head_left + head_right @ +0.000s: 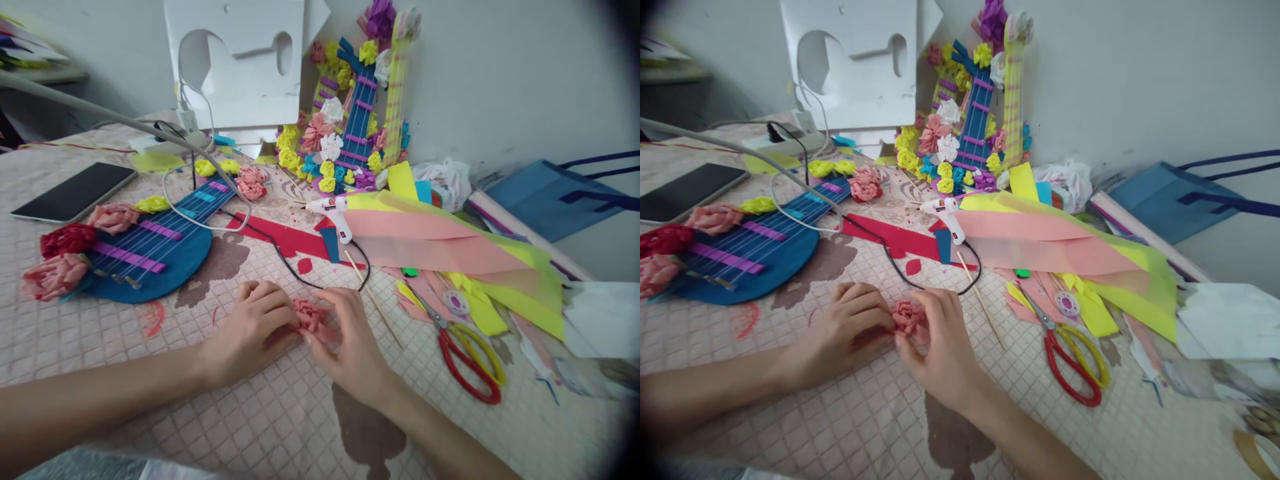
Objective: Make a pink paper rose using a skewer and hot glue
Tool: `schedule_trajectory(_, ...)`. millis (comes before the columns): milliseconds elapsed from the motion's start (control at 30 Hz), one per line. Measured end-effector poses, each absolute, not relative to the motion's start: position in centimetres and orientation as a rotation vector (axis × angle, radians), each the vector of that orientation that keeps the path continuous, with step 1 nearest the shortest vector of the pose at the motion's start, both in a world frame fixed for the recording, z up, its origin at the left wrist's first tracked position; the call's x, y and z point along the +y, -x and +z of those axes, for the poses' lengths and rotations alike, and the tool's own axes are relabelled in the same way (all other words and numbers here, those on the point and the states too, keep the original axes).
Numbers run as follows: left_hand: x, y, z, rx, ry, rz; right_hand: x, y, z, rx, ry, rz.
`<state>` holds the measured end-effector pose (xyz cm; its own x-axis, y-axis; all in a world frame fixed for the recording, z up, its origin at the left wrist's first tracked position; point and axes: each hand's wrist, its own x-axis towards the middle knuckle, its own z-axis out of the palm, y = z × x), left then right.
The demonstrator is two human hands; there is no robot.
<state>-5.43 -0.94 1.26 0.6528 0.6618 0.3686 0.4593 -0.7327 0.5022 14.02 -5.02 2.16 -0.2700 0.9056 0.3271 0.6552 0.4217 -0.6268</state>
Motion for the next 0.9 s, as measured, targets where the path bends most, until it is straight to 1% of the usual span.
schedule_trajectory(267,-1.0,5.4,1.3,0.876,-2.526,0.778,-4.6,-14.3,1.1,-2.011,1.326,0.523)
schedule_trajectory(467,-1.0,5.4,1.3,0.873,-2.506,0.87,-4.6,-14.4,0.9,-2.014,1.321,0.518)
schedule_trajectory(567,-0.8,5.3,1.0,0.908,-2.408,0.893,-4.5,-14.4,0.8,-2.012,1.325,0.528)
schedule_trajectory(767,-0.2,4.7,0.6,0.847,-2.157,0.778,-4.4,-14.5,0.7,-2.018,1.333,0.535)
schedule_trajectory(900,-0.3,4.5,0.4,0.857,-2.096,0.769,-4.4,-14.5,0.8,-2.019,1.338,0.553)
